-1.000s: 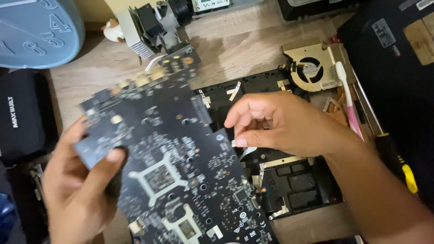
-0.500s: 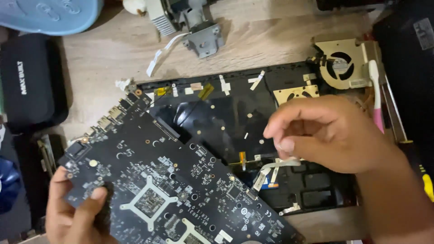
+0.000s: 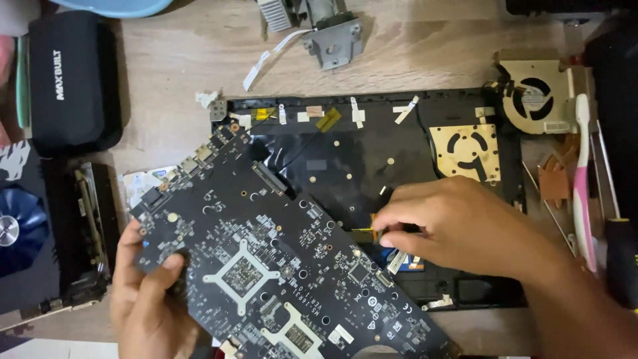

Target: The person holds a laptop motherboard and carefully peels off a small white adhesive strip from its surface. They then flip the board over to reveal the other side and continue to peel off another small strip from the circuitry.

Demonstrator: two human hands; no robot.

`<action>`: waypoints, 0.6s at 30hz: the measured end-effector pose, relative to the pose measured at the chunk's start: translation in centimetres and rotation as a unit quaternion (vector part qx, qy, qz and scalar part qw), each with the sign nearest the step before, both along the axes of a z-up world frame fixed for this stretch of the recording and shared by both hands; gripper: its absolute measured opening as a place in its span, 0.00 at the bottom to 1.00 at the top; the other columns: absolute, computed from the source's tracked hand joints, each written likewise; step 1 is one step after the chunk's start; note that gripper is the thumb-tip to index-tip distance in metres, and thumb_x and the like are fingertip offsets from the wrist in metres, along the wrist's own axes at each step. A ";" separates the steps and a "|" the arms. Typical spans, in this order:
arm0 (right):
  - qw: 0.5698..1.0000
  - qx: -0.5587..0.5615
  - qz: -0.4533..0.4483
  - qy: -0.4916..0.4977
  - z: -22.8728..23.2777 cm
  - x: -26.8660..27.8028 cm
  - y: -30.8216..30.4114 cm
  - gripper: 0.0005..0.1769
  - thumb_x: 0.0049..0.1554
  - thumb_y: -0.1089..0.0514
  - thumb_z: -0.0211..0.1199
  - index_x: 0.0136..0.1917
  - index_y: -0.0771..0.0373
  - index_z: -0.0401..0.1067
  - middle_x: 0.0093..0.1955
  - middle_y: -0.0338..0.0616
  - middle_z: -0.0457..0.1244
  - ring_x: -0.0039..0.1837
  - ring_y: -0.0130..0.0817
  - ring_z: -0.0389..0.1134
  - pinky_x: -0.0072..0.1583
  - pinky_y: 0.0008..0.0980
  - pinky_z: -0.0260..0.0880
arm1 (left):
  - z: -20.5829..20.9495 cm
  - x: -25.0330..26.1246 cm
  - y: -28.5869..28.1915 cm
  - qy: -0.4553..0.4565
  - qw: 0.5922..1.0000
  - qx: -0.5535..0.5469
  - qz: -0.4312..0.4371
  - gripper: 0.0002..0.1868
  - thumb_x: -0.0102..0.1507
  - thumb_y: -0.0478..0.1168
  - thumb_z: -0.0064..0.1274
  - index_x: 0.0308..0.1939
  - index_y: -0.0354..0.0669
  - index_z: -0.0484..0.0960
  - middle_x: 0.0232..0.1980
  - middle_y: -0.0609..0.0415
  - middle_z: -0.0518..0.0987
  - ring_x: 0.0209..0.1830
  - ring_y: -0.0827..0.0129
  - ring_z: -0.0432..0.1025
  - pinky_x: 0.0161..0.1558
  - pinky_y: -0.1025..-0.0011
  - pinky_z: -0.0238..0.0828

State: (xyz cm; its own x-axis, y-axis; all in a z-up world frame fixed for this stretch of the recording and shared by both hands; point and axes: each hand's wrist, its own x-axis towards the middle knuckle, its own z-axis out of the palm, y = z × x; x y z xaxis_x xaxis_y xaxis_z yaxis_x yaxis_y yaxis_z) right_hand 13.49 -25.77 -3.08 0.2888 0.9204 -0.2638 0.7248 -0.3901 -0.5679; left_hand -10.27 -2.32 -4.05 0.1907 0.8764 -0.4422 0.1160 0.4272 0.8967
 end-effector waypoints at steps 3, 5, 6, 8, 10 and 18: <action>0.999 0.020 -0.009 0.027 0.3 0.0 0.1 0.08 0.56 0.49 0.63 0.42 0.43 0.84 0.40 0.20 0.76 0.35 0.17 0.75 0.36 0.24 0.72 | 0.1 0.5 0.2 0.007 1.000 -0.009 0.005 0.38 0.58 0.33 0.47 0.75 0.54 0.67 0.58 0.50 0.76 0.49 0.62 0.73 0.47 0.68 0.69; 0.999 0.013 -0.026 0.039 0.4 0.0 0.3 0.09 0.56 0.49 0.63 0.42 0.42 0.85 0.40 0.19 0.77 0.36 0.16 0.76 0.37 0.20 0.75 | 0.6 0.8 0.3 -0.011 0.999 -0.030 0.004 0.37 0.59 0.31 0.45 0.74 0.54 0.66 0.62 0.49 0.77 0.52 0.60 0.74 0.51 0.65 0.72; 0.998 0.046 -0.042 0.024 0.5 -0.1 0.4 0.09 0.55 0.52 0.63 0.39 0.44 0.84 0.38 0.21 0.76 0.37 0.18 0.75 0.39 0.23 0.73 | 0.6 0.9 0.4 -0.009 0.999 -0.030 -0.001 0.38 0.58 0.32 0.46 0.75 0.54 0.66 0.62 0.49 0.77 0.53 0.60 0.74 0.51 0.64 0.72; 0.995 0.078 -0.060 0.010 0.5 -0.1 0.6 0.10 0.53 0.55 0.62 0.36 0.47 0.83 0.36 0.23 0.75 0.38 0.19 0.74 0.41 0.26 0.71 | 0.6 0.9 0.6 -0.007 0.999 -0.032 -0.008 0.39 0.58 0.32 0.47 0.76 0.53 0.65 0.62 0.48 0.77 0.53 0.60 0.73 0.52 0.63 0.71; 0.993 0.083 -0.080 0.008 0.4 -0.1 0.8 0.08 0.54 0.54 0.64 0.36 0.48 0.82 0.33 0.23 0.73 0.37 0.19 0.72 0.41 0.26 0.69 | 0.4 0.8 0.8 -0.037 0.998 -0.048 -0.020 0.35 0.59 0.31 0.44 0.72 0.54 0.65 0.61 0.48 0.77 0.52 0.61 0.72 0.50 0.64 0.71; 0.990 0.084 -0.091 -0.065 3.2 0.4 -1.0 0.13 0.57 0.51 0.63 0.53 0.50 0.82 0.52 0.34 0.75 0.56 0.28 0.75 0.61 0.34 0.73 | 0.4 0.0 1.1 -0.060 0.996 -0.051 -0.039 0.33 0.55 0.32 0.46 0.66 0.50 0.69 0.52 0.50 0.75 0.49 0.62 0.72 0.49 0.66 0.71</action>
